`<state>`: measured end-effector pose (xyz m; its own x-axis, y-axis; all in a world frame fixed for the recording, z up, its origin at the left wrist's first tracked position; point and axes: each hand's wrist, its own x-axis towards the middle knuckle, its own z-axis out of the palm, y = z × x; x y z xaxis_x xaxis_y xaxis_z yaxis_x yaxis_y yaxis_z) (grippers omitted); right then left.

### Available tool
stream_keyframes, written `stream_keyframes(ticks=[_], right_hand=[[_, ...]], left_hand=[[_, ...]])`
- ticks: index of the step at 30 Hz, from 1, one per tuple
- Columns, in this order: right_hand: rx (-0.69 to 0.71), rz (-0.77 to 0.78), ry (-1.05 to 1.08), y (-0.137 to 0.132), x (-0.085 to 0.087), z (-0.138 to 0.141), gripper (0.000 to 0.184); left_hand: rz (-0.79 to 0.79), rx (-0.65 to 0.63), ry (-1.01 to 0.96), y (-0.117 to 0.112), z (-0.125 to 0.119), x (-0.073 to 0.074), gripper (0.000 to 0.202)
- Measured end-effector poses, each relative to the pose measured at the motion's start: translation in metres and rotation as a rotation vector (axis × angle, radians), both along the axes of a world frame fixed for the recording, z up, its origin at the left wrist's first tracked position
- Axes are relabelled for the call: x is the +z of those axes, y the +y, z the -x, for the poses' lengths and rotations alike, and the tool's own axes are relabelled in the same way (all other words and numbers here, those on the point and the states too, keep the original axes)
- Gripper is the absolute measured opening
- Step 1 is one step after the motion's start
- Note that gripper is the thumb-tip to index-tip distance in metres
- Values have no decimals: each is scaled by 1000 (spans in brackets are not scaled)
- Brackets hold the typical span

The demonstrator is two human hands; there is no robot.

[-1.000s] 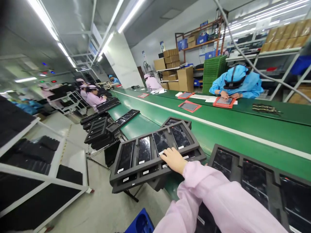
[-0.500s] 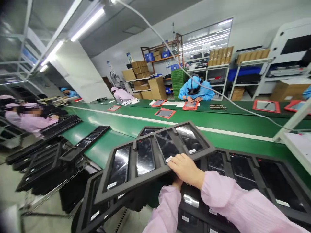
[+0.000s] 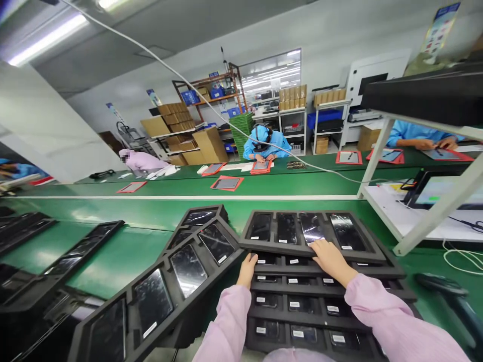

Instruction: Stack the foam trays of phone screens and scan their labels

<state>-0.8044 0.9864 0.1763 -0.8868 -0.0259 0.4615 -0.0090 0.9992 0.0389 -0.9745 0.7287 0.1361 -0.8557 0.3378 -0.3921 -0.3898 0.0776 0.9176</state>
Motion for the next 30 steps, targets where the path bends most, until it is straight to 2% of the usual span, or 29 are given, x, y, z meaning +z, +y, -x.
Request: stream_keyframes(ticks=[3,8,12,16,20,25,30], right_hand=[[26,28,-56,7,-4,2,20],[45,30,-34,10,5,-3,16],[100,-2,52,29,14,-15,17],[167,-27,122,44,13,-28,22],[188,-84,167,33,9,-29,22],[206,-96,130,19,5,-18,30],[128,-50,73,16,-3,-19,33]], left_hand=[[8,16,42,0,2,0,37],[14,2,44,-4,-5,0,41],[-12,-35,25,-5,-12,8,51],[-17,-16,19,-2,-14,16,50],[-44,40,6,-1,-14,13,49],[-33,70,8,-3,-14,7,25],[-27,49,8,-4,-15,8,27]])
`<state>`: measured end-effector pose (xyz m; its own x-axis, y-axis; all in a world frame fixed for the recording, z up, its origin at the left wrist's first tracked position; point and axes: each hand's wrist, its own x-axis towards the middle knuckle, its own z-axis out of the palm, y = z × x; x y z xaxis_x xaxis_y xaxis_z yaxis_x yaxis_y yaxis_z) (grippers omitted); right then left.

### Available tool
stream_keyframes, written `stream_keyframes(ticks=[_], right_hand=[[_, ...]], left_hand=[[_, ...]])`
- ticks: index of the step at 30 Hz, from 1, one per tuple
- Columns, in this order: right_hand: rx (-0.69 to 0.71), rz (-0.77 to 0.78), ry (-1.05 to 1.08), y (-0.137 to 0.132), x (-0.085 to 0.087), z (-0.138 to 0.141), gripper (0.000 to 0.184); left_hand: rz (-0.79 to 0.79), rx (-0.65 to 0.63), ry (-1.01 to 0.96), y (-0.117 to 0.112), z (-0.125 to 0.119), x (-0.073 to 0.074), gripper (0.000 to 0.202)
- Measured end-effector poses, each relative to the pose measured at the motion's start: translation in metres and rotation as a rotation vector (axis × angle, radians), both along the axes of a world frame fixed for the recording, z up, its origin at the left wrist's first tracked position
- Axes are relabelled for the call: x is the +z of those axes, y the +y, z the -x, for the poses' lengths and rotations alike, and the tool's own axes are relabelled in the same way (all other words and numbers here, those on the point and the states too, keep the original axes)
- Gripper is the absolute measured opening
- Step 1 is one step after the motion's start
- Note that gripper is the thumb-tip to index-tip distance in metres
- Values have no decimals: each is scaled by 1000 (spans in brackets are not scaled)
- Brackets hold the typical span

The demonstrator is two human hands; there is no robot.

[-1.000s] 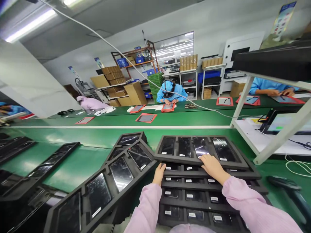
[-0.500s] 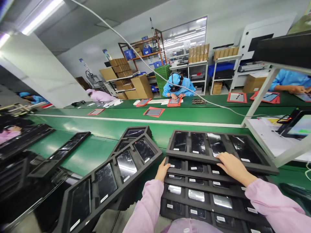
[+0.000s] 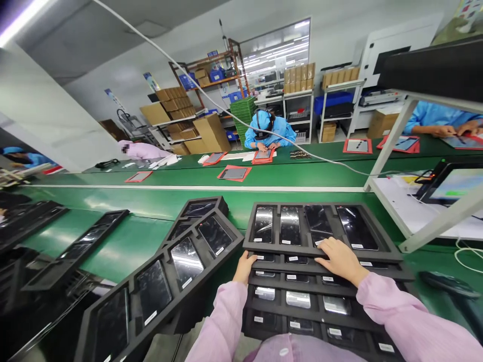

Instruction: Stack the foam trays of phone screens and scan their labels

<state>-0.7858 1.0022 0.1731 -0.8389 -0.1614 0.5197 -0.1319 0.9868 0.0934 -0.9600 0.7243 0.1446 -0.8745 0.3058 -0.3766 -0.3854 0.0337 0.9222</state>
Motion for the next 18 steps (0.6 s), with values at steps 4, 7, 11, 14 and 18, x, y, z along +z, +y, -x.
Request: stream_keyframes(ticks=[4,7,11,14,18], right_hand=[[-68,27,-109,0,-3,0,26],[-130,68,-239,3,2,2,19],[-273,167,-408,3,16,4,31],[-398,261,-513,0,26,12,39],[-675,347,-509,-9,36,39,37]], left_hand=[[14,6,7,0,0,-1,29],[21,10,7,1,2,-2,31],[15,7,6,1,2,-1,31],[17,9,6,1,1,1,27],[34,14,15,2,0,2,27]])
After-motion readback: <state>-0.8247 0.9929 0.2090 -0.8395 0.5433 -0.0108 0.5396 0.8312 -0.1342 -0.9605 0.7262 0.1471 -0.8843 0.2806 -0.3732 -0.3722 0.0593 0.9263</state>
